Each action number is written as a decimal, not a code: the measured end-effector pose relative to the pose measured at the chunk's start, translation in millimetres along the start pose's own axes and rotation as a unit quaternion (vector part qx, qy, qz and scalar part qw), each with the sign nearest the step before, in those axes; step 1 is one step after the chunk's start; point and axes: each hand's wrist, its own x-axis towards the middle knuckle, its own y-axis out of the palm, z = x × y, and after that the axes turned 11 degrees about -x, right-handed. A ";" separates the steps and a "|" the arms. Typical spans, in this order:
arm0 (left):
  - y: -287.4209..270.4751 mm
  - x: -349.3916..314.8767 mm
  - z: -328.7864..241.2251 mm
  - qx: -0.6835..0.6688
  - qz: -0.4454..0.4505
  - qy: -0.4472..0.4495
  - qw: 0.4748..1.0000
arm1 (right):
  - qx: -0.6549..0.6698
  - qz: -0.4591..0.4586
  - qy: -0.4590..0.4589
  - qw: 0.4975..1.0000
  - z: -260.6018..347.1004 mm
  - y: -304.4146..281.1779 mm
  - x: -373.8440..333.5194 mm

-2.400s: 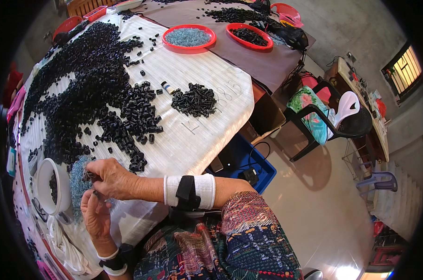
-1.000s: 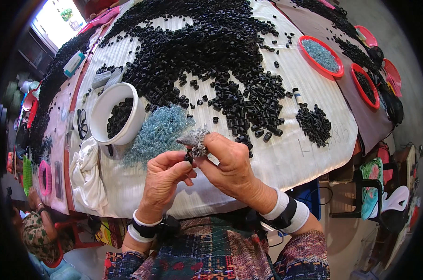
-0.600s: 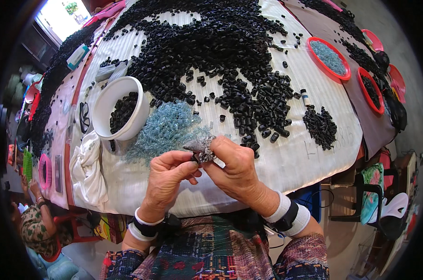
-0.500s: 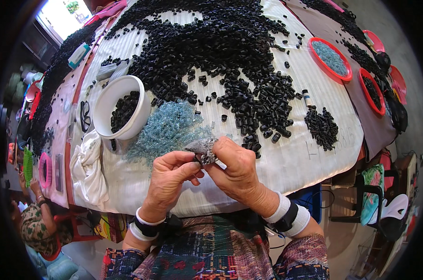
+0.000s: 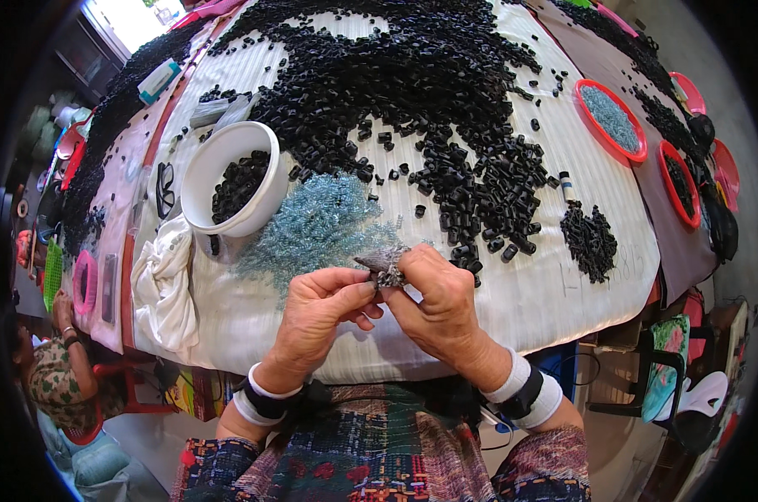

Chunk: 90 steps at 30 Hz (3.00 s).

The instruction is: Manually assembling or sorting small black plastic components at a workshop table.

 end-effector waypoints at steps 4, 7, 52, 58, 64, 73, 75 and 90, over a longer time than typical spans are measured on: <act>0.0 1.7 4.2 0.001 -0.010 0.002 1.000 | 0.014 0.006 0.012 1.000 -1.1 3.1 -2.1; 0.0 1.7 5.0 -0.017 -0.019 0.000 1.000 | 0.012 0.003 -0.005 1.000 3.8 4.1 0.1; -18.2 -3.1 -5.8 -0.016 0.054 0.006 0.998 | -0.137 0.042 -0.167 0.976 10.5 4.1 2.6; -16.0 -2.6 -7.3 -0.051 0.037 -0.012 0.998 | -0.123 0.014 -0.171 0.977 8.7 9.8 0.4; -13.5 -1.9 -23.5 0.019 0.077 -0.004 0.997 | -0.120 0.056 -0.165 0.977 15.4 2.4 12.6; -33.5 -2.4 -52.9 -0.072 -0.019 0.079 0.994 | -0.106 0.026 0.023 0.994 -8.3 -37.1 30.6; -49.4 -0.8 -70.1 -0.105 -0.034 0.149 0.983 | -0.130 -0.005 0.024 0.991 -35.0 -39.8 32.8; -82.0 6.8 -105.5 -0.167 -0.093 0.116 0.975 | -0.248 0.071 -0.073 0.963 -66.7 -17.7 46.2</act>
